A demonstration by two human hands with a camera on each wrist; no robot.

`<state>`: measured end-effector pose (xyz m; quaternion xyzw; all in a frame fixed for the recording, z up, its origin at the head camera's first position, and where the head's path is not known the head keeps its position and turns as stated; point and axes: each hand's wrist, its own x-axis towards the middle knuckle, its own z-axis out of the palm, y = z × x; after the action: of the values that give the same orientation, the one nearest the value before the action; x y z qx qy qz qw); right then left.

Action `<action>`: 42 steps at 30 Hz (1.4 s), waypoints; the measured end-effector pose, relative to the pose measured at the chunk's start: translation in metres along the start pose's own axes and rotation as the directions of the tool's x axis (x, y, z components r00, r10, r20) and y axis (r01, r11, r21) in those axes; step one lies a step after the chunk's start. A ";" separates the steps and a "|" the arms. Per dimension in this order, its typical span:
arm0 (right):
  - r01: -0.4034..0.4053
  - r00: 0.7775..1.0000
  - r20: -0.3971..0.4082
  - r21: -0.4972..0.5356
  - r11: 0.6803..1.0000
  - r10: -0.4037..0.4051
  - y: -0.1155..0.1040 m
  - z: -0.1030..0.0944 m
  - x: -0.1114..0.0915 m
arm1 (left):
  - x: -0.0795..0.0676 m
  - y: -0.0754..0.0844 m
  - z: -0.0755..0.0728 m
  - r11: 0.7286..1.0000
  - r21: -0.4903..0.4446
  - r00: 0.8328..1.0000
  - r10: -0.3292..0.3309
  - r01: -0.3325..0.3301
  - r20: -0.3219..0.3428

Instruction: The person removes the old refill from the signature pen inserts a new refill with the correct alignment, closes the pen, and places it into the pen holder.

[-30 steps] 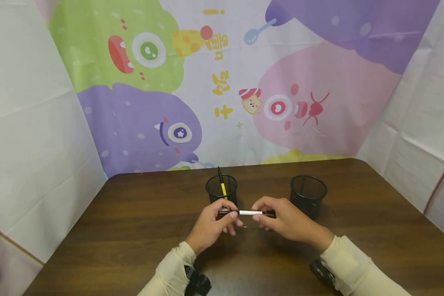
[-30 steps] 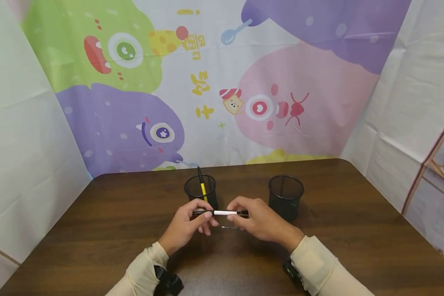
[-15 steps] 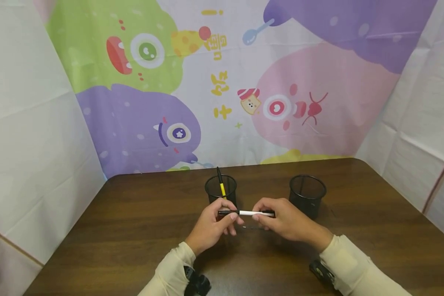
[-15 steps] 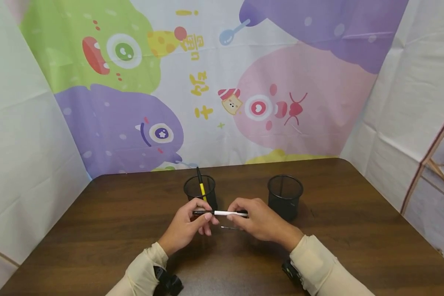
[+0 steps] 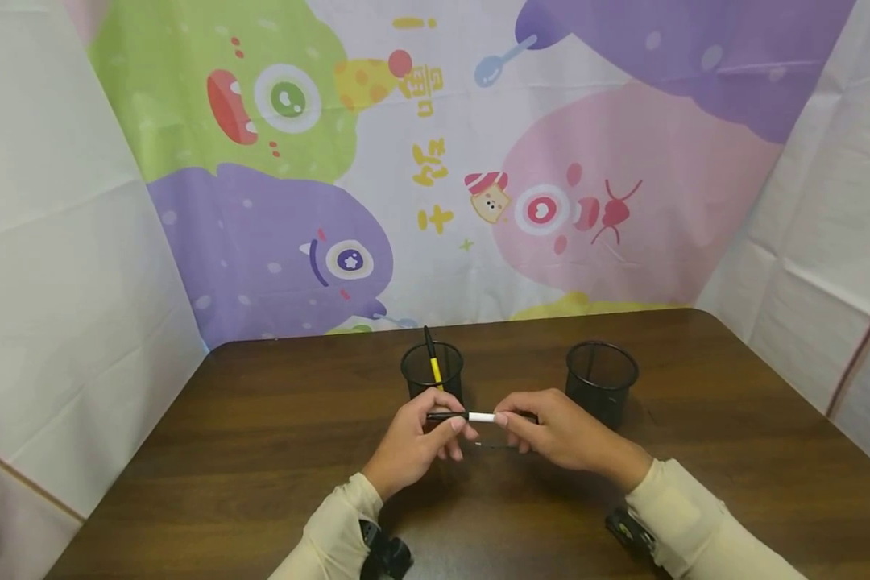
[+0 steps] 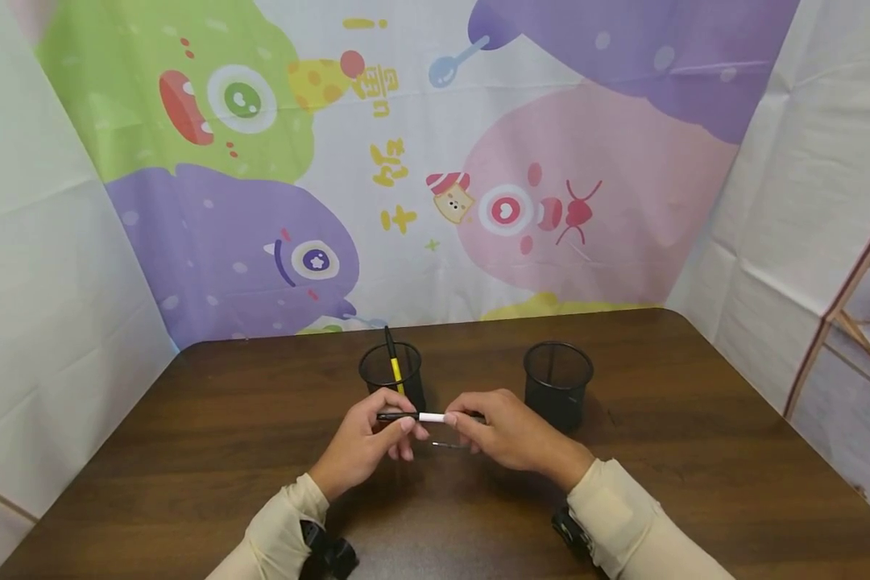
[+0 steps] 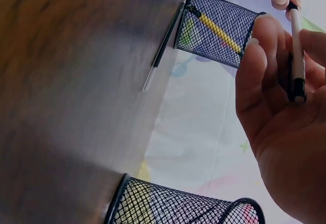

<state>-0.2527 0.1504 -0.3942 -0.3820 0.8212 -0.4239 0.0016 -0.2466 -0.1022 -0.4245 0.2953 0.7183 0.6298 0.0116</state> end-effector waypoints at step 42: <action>-0.006 1.000 -0.009 0.016 1.000 0.006 -0.003 -0.001 0.002 | 0.000 0.001 0.000 0.999 -0.044 0.999 0.004 -0.006 -0.052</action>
<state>-0.2525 0.1492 -0.3909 -0.3774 0.8189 -0.4324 0.0022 -0.2465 -0.1021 -0.4231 0.2804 0.7036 0.6529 -0.0022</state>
